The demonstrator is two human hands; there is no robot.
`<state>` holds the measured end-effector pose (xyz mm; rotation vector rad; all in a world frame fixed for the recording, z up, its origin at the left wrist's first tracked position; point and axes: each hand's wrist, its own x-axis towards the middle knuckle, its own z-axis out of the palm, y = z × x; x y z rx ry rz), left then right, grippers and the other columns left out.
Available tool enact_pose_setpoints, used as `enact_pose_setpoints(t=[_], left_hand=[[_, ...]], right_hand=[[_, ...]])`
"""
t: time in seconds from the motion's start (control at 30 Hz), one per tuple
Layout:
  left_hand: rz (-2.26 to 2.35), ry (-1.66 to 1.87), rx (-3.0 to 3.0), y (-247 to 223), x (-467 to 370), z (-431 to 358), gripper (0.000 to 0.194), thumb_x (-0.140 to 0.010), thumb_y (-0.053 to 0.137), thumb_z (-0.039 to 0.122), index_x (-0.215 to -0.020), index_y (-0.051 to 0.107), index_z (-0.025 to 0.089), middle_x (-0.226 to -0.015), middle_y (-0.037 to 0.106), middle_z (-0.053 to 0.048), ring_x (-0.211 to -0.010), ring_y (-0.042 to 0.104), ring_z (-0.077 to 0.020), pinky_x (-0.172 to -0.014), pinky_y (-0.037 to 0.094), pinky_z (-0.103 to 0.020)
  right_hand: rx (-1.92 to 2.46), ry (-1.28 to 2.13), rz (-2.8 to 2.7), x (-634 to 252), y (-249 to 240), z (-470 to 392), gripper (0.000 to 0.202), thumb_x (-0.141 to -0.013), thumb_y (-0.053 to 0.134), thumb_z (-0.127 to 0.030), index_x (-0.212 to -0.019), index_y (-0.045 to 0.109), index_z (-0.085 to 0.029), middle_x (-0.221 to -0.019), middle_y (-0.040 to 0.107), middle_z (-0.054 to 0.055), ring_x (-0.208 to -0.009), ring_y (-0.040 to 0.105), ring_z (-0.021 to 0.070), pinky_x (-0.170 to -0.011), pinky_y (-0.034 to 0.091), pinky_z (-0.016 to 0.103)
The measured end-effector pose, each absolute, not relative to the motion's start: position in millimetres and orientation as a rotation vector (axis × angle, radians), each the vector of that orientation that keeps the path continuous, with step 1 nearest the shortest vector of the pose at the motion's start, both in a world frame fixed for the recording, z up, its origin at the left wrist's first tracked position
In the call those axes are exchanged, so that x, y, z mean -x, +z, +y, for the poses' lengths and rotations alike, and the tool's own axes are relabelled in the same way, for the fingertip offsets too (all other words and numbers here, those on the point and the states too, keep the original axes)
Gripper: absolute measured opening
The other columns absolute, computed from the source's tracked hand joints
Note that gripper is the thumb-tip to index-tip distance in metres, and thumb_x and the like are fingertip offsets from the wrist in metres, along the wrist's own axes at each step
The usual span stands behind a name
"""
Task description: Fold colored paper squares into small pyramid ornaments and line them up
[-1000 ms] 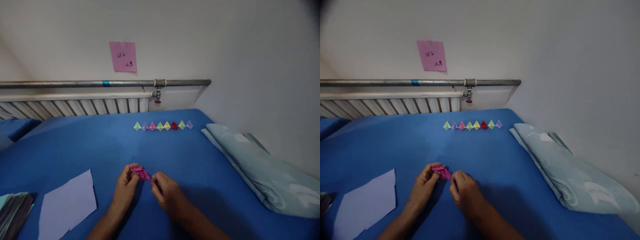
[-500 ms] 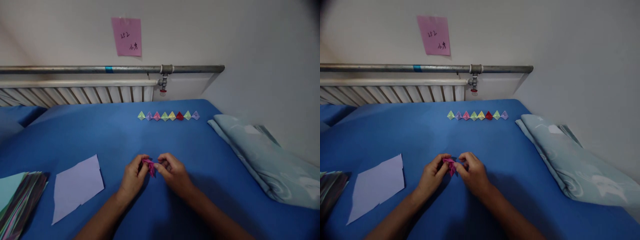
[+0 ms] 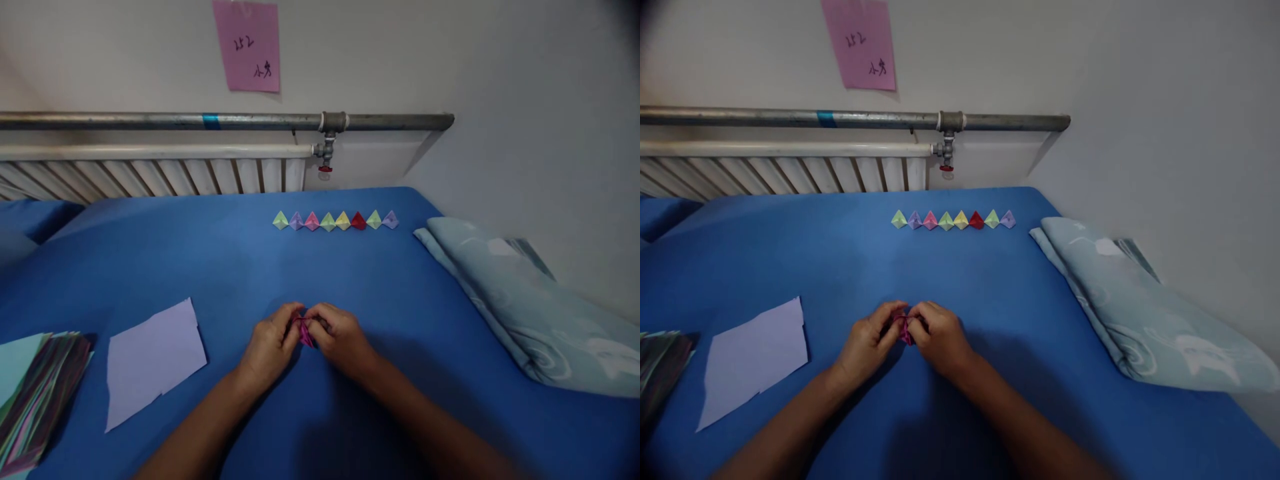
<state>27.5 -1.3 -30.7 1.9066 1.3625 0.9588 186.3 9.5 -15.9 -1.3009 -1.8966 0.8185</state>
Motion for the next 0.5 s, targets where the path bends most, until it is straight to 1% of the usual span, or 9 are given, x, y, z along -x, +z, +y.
enact_pose_setpoints(t=[0.07,0.27,0.5], left_hand=[[1.348,0.956,-1.921,-33.6,-26.4,-0.9,0.029,-0.089,0.045,0.019,-0.115,0.056,0.022,-0.099,0.072,-0.004,-0.087,0.069,-0.0165,-0.080,0.054,-0.031],[1.334,0.933,-1.924,-34.9,-25.7,-0.3,0.031,-0.087,0.047,0.018,-0.116,0.057,0.020,-0.094,0.073,-0.006,-0.079,0.070,-0.0171,-0.073,0.056,-0.031],[1.359,0.925,-1.941,-31.7,-26.7,-0.4,0.028,-0.086,0.049,0.016,-0.112,0.058,0.021,-0.097,0.073,-0.004,-0.085,0.070,-0.0163,-0.077,0.056,-0.030]], right_hand=[[1.285,0.830,-1.907,-186.3,-16.6,10.2,0.013,-0.079,0.049,-0.011,-0.073,0.057,-0.020,-0.064,0.057,-0.003,-0.059,0.050,0.0104,-0.061,0.040,0.022],[1.252,0.807,-1.974,-186.9,-19.4,11.3,0.013,-0.080,0.049,-0.011,-0.072,0.055,-0.020,-0.066,0.056,-0.002,-0.062,0.051,0.0108,-0.062,0.039,0.023],[1.244,0.774,-2.010,-185.4,-21.5,11.5,0.015,-0.081,0.047,-0.012,-0.071,0.054,-0.020,-0.066,0.057,-0.001,-0.061,0.051,0.0115,-0.062,0.039,0.023]])
